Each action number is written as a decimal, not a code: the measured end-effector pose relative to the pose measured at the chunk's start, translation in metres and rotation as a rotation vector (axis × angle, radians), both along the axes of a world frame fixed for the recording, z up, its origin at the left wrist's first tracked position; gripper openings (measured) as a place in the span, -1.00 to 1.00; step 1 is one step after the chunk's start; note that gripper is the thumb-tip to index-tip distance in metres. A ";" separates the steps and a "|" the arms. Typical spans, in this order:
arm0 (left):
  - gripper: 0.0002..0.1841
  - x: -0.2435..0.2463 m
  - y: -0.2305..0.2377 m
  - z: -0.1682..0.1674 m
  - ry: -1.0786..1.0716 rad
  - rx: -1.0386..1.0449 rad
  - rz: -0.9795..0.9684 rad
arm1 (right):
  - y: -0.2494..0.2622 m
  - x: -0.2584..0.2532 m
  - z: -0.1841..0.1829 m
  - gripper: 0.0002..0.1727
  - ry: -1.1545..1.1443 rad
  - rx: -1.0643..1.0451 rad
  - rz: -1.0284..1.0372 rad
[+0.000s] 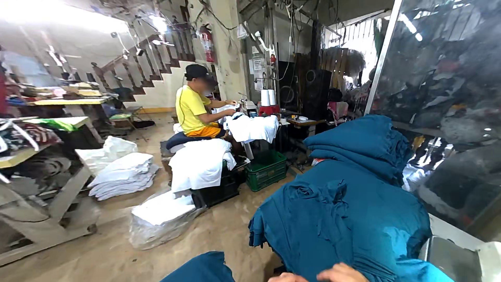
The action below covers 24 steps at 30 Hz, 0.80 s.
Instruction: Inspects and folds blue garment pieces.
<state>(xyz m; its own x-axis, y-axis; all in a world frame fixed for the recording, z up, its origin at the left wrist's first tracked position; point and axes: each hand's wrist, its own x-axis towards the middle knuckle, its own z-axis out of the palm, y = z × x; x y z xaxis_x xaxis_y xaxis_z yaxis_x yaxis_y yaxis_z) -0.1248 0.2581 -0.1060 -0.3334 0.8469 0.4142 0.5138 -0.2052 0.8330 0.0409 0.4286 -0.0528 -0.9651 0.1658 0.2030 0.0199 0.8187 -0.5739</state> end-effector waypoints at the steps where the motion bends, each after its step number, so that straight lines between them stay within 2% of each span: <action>1: -0.79 -0.004 0.012 0.006 -0.086 -0.001 0.055 | 0.008 -0.014 0.008 -0.60 -0.002 -0.026 -0.016; 3: -0.80 -0.020 0.042 0.014 -0.193 -0.025 0.175 | 0.024 -0.045 0.020 -0.58 -0.097 -0.062 -0.079; 5: -0.79 -0.038 0.068 0.023 -0.238 -0.165 0.259 | 0.035 -0.069 0.031 -0.54 -0.229 -0.041 -0.210; 8: -0.79 -0.053 0.088 0.032 -0.264 -0.350 0.287 | 0.043 -0.080 0.049 -0.50 -0.354 0.040 -0.379; 14: -0.78 -0.054 0.089 0.032 -0.198 -0.479 0.205 | 0.051 -0.078 0.066 -0.51 -0.645 0.094 -0.315; 24: -0.73 -0.061 0.090 0.035 -0.078 -0.499 0.314 | 0.058 -0.101 0.063 -0.49 -0.657 0.166 -0.402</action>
